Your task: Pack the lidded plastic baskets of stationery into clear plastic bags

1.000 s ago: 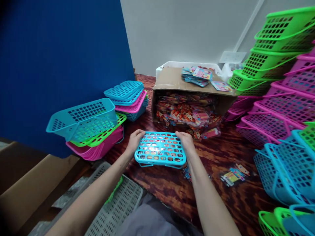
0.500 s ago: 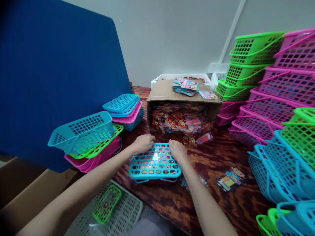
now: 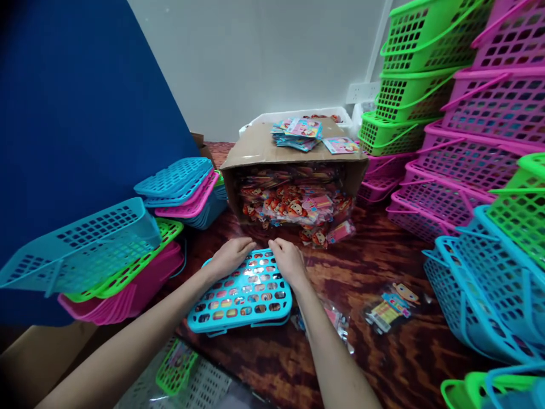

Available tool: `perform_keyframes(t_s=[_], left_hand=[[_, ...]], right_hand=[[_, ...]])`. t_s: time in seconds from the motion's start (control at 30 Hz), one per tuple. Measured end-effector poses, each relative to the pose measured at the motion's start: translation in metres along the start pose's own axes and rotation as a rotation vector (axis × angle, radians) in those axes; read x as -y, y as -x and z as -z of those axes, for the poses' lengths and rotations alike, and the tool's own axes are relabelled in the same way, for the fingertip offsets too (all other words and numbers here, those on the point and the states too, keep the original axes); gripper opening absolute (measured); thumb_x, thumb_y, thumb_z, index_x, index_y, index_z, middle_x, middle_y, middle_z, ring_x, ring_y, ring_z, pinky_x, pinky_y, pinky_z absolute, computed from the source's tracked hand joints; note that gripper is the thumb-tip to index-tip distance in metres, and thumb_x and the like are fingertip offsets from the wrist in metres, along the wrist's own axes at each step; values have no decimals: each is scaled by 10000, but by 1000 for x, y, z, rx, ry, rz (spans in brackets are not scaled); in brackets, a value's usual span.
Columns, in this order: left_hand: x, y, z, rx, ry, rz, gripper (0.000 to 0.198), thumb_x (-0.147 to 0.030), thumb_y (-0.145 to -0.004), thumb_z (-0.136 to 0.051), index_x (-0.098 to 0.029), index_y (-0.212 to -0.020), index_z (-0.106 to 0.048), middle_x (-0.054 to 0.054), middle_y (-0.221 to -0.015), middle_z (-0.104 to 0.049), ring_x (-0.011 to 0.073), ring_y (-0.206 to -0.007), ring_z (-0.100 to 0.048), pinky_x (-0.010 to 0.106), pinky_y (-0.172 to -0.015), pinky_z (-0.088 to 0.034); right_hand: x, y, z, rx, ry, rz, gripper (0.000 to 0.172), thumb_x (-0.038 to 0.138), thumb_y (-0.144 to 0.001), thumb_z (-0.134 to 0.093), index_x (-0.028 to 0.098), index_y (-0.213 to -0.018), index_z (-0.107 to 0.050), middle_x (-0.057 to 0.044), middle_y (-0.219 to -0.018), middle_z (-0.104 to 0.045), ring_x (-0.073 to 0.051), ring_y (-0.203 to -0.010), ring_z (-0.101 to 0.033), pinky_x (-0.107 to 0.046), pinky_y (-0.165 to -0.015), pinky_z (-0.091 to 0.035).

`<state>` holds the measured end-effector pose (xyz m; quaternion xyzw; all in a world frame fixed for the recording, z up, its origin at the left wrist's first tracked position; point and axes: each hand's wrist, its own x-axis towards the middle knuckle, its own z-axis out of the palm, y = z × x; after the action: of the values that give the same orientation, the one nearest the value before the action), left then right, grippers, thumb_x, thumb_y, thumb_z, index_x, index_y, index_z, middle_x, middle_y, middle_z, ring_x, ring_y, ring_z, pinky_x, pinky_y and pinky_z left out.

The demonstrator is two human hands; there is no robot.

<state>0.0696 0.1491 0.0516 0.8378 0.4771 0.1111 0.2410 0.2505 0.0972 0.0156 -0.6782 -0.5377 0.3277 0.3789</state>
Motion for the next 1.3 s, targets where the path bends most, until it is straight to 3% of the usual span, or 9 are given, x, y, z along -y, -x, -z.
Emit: perform_keyframes(t_s=[0.2, 0.4, 0.53, 0.67, 0.8, 0.93, 1.03, 1.2, 1.3], left_hand=[[-2, 8, -2, -100, 40, 111, 311, -408, -951, -417, -238, -730, -554, 23, -716, -610, 201, -701, -562, 277, -689, -355], [11, 37, 0, -39, 218, 214, 430, -558, -906, -453, -211, -741, -646, 39, -745, -676, 210, -713, -605, 267, -641, -426], [12, 59, 3, 147, 395, 207, 484, -643, -833, -551, -189, -809, -717, 34, -752, -703, 191, -645, -611, 257, -561, -457], [9, 74, 1, 211, 725, 236, 484, -613, -859, -569, -234, -1123, -713, 57, -1112, -723, 226, -960, -672, 285, -792, -525], [14, 80, -8, 300, 805, 290, 529, -643, -887, -499, -198, -1066, -724, 72, -1079, -740, 246, -940, -685, 320, -795, -544], [12, 89, -21, 160, 766, 324, 531, -635, -889, -494, -186, -1048, -728, 70, -1027, -750, 260, -944, -682, 330, -801, -548], [0, 103, -34, -81, 767, 382, 530, -610, -877, -524, -205, -1174, -690, 78, -1253, -679, 298, -1193, -596, 379, -996, -488], [-26, 125, -50, -343, 818, 482, 677, -570, -898, -514, -251, -1484, -399, 35, -1578, -343, 250, -1475, -272, 382, -1213, -232], [-37, 135, -53, -370, 970, 514, 625, -568, -896, -523, -275, -1443, -452, 31, -1536, -420, 266, -1436, -356, 405, -1191, -298]], right_hand=[[-11, 46, 2, 34, -291, -57, 471, 623, -840, -476, 217, -977, -671, -26, -853, -715, -205, -773, -644, -286, -666, -480], [-13, 120, -9, -231, -609, -227, 499, 610, -833, -550, 240, -1157, -633, -63, -1188, -683, -262, -1114, -600, -358, -952, -451], [-17, 123, -24, -282, -718, -208, 443, 596, -878, -508, 219, -1055, -656, -55, -1093, -696, -248, -1037, -606, -342, -920, -452], [-21, 116, -34, -368, -830, -252, 400, 585, -866, -544, 212, -936, -671, -32, -937, -711, -228, -892, -623, -319, -797, -487], [-22, 115, -35, -370, -920, -284, 413, 592, -847, -562, 203, -911, -684, -38, -905, -729, -232, -828, -645, -327, -731, -509], [-25, 102, -28, -286, -912, -274, 423, 616, -809, -595, 201, -752, -651, -17, -716, -700, -216, -674, -633, -316, -623, -496], [-26, 81, -19, -186, -936, -290, 433, 632, -756, -642, 199, -742, -643, -13, -701, -704, -219, -669, -648, -320, -618, -509], [-14, 79, -2, -54, -851, -318, 563, 625, -696, -708, 237, -1101, -657, -38, -1053, -741, -269, -983, -682, -344, -765, -559], [-7, 119, 6, 29, -820, -337, 747, 568, -719, -735, 334, -1385, -490, -30, -1334, -631, -284, -1083, -668, -375, -789, -588]])
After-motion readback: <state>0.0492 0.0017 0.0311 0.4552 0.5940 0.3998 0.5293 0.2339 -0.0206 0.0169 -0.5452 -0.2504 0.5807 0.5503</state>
